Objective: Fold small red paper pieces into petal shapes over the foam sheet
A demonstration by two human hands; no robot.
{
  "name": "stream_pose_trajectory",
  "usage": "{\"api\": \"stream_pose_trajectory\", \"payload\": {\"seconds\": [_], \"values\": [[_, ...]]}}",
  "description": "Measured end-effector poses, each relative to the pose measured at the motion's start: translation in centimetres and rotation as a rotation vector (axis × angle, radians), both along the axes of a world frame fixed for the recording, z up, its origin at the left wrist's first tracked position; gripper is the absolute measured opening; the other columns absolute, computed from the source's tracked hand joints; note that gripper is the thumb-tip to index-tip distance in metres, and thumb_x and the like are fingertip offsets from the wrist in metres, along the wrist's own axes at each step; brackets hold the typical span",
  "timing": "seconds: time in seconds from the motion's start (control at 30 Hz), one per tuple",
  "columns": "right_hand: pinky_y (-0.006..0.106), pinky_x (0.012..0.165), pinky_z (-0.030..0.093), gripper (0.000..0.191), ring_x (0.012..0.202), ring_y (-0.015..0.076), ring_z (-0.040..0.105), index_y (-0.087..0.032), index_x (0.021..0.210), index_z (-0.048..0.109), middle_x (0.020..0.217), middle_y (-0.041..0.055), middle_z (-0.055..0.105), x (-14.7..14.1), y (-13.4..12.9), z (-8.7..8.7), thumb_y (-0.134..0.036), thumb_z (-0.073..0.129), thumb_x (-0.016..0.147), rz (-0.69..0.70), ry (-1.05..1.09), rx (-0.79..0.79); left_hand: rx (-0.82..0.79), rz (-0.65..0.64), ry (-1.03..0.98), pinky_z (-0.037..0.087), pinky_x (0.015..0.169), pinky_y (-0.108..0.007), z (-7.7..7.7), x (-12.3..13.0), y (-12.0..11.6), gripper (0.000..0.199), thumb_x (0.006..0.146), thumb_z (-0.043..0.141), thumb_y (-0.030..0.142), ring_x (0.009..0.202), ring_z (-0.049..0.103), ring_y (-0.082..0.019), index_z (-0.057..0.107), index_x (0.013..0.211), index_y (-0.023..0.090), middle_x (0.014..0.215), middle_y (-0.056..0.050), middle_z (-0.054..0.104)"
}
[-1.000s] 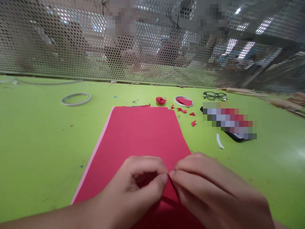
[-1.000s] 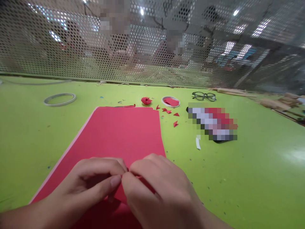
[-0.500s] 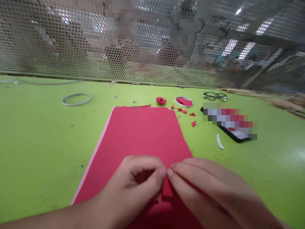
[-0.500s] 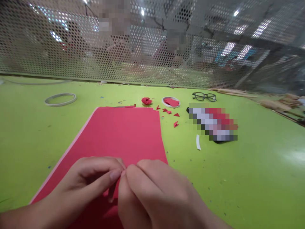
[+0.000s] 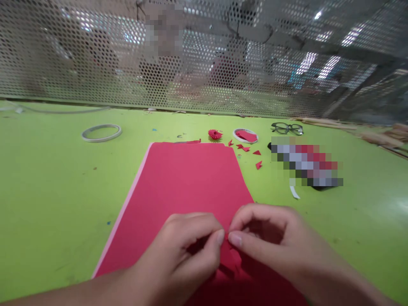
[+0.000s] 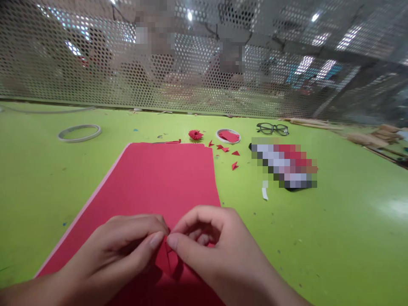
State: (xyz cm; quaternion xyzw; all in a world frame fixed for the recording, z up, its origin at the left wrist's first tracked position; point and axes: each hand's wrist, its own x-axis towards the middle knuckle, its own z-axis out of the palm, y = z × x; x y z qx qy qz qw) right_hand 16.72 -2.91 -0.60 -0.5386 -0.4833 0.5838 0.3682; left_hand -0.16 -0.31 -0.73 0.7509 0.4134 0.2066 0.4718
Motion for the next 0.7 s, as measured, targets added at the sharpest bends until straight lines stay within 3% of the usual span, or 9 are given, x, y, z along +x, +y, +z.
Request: {"api": "stream_pose_trajectory", "payload": {"seconds": [0.2,0.47,0.7], "values": [[0.021,0.046,0.033,0.009,0.047,0.0085,0.039,-0.021,0.061,0.057,0.05,-0.0087,0.044,-0.4,0.1,0.2,-0.024,0.063,0.066,-0.023,0.011,-0.07,0.072,-0.033,0.004,0.027,0.047,-0.025,0.0,0.2,0.1,0.026,0.082,0.033,0.025,0.049,0.032,-0.012,0.028,0.057,0.025,0.052,0.006,0.035],[0.025,0.056,0.045,0.01,0.059,0.0135,0.053,-0.024,0.059,0.054,0.058,-0.0043,0.055,-1.2,-0.7,0.6,-0.017,0.057,0.066,-0.072,-0.056,0.08,0.039,-0.055,-0.039,0.03,0.049,-0.026,0.4,-0.1,0.0,0.026,0.084,0.035,0.028,0.051,0.04,-0.013,0.035,0.058,0.024,0.055,0.003,0.044],[0.02,0.056,0.046,0.001,0.057,0.0093,0.054,-0.02,0.067,0.065,0.058,-0.0062,0.06,-1.0,-0.5,1.6,-0.02,0.066,0.067,-0.143,0.088,-0.032,0.124,0.027,-0.143,0.034,0.048,-0.024,0.3,-0.3,0.1,0.032,0.088,0.038,0.019,0.049,0.043,-0.012,0.042,0.056,0.022,0.053,0.003,0.048]]}}
